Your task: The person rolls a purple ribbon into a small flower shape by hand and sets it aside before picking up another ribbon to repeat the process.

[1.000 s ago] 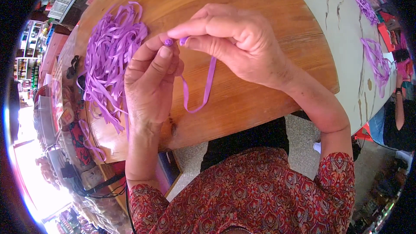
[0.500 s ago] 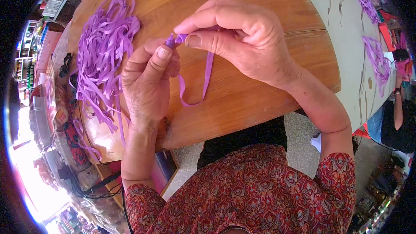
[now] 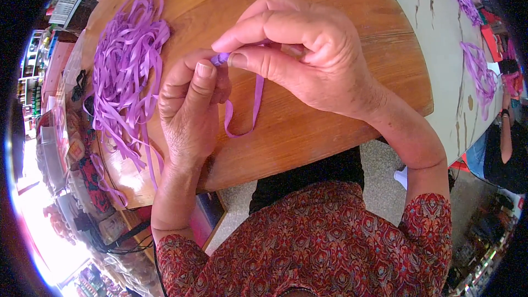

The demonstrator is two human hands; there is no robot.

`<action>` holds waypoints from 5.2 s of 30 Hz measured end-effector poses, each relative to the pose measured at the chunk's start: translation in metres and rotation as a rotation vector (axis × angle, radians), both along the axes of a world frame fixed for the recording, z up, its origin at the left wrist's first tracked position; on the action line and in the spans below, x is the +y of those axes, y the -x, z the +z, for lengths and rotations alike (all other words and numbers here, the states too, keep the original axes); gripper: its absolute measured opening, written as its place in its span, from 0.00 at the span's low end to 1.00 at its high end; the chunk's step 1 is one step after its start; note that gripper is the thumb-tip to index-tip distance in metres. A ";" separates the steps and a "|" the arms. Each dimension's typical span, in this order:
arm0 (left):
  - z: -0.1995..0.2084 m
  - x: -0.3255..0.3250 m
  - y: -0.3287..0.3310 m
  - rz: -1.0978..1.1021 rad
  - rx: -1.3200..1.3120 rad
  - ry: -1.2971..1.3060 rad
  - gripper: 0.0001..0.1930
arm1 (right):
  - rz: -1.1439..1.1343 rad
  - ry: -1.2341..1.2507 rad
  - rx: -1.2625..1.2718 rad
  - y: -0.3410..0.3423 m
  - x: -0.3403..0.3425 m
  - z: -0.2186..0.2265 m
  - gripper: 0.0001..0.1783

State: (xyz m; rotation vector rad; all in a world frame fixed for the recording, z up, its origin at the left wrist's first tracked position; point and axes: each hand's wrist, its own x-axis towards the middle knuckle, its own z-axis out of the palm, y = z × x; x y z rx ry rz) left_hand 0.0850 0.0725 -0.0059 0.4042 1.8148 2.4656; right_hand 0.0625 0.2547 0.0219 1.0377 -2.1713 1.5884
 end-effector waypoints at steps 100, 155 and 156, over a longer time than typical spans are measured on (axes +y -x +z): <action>0.002 -0.004 -0.011 -0.023 0.359 0.424 0.05 | 0.182 0.004 0.009 0.002 0.006 -0.002 0.11; 0.007 -0.007 -0.008 -0.044 -0.037 0.136 0.06 | 0.114 -0.088 0.056 0.005 0.009 -0.002 0.12; 0.008 -0.008 -0.008 -0.043 -0.036 0.136 0.06 | 0.115 -0.088 0.057 0.005 0.009 -0.002 0.12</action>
